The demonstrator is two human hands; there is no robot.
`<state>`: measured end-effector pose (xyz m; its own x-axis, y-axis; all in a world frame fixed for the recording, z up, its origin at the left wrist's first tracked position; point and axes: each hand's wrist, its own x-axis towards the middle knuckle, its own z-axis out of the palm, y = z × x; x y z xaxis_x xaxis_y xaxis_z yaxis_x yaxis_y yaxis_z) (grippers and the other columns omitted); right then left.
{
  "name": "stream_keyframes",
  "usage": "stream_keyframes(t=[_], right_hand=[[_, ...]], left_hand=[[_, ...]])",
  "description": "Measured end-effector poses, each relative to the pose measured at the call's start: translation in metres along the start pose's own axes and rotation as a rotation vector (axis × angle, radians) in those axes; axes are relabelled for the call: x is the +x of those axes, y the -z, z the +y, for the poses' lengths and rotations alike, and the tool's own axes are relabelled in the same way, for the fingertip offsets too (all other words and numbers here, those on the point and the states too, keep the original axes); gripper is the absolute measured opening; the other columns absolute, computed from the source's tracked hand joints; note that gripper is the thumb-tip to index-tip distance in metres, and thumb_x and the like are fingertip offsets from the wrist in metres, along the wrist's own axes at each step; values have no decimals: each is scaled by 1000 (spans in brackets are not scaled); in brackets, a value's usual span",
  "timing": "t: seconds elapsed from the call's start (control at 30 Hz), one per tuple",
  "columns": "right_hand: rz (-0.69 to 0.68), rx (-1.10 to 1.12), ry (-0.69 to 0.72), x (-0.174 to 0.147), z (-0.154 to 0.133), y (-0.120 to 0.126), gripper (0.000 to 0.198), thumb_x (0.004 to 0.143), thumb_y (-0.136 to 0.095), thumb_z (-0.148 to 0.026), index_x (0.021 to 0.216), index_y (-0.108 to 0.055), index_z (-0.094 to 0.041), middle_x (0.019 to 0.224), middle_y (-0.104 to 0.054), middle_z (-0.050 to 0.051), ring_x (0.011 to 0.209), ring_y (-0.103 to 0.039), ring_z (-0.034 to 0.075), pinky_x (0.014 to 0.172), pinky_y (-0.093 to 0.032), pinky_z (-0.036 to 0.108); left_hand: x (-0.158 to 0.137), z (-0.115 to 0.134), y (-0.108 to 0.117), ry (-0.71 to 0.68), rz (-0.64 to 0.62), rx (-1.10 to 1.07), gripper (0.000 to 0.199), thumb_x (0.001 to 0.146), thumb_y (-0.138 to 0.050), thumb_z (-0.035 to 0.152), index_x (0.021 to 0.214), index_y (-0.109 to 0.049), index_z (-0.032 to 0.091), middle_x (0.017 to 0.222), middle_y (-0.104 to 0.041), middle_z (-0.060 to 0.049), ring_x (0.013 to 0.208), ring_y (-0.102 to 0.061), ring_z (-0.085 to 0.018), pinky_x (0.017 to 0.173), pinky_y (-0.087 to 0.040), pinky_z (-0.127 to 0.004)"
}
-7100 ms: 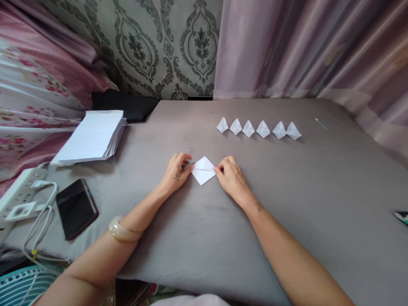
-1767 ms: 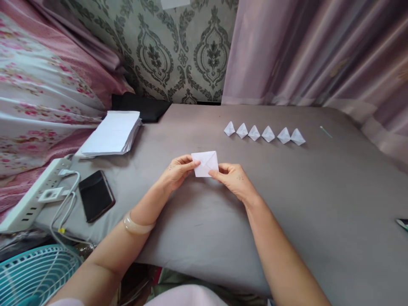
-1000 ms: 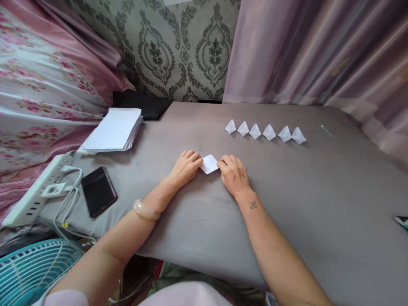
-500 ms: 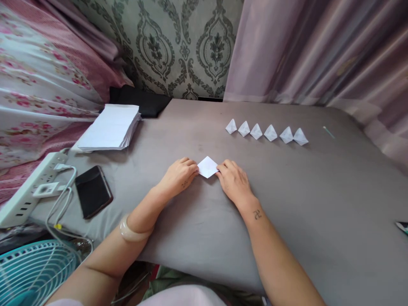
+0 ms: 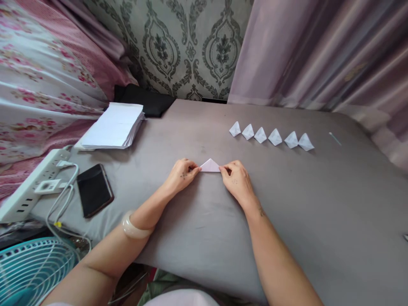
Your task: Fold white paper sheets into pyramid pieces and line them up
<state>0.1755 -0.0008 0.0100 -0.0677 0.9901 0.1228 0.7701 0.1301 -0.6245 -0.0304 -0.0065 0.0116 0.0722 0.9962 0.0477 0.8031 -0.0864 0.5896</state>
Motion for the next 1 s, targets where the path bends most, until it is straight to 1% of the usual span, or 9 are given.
stream_keyframes(t=[0.13, 0.37, 0.53, 0.77, 1.0], right_hand=[[28, -51, -17, 1, -3, -3, 23, 84, -56, -38, 78, -70, -20, 91, -64, 6, 70, -58, 16, 72, -45, 32], [48, -119, -18, 3, -4, -5, 21, 83, -56, -37, 74, -66, -21, 89, -64, 5, 65, -56, 16, 68, -43, 33], [51, -123, -23, 3, -3, -5, 21, 82, -57, -38, 73, -65, -21, 89, -63, 5, 67, -56, 16, 67, -42, 33], [22, -115, -49, 3, -3, -4, 22, 83, -58, -41, 73, -64, -21, 89, -61, 4, 68, -56, 17, 68, -42, 33], [34, -111, -33, 2, -1, -5, 25, 83, -57, -42, 74, -64, -20, 98, -57, 6, 63, -54, 14, 67, -44, 34]], left_hand=[[0, 1, -1, 3, 15, 5, 21, 87, -57, 31, 84, -73, 17, 81, -64, -8, 81, -57, -20, 84, -47, -35], [-2, 9, -4, 70, 47, 51, 22, 85, -55, 32, 78, -67, 16, 87, -61, -10, 91, -56, -23, 87, -46, -38], [-2, 12, -3, 87, 26, 75, 22, 86, -53, 33, 77, -64, 16, 89, -61, -10, 93, -55, -23, 84, -46, -38], [-3, 14, -3, 107, 6, 120, 22, 88, -53, 34, 79, -63, 16, 91, -61, -11, 95, -54, -25, 83, -46, -38], [-5, 13, -2, 87, 10, 154, 24, 90, -52, 36, 81, -62, 16, 92, -61, -10, 93, -54, -24, 81, -46, -37]])
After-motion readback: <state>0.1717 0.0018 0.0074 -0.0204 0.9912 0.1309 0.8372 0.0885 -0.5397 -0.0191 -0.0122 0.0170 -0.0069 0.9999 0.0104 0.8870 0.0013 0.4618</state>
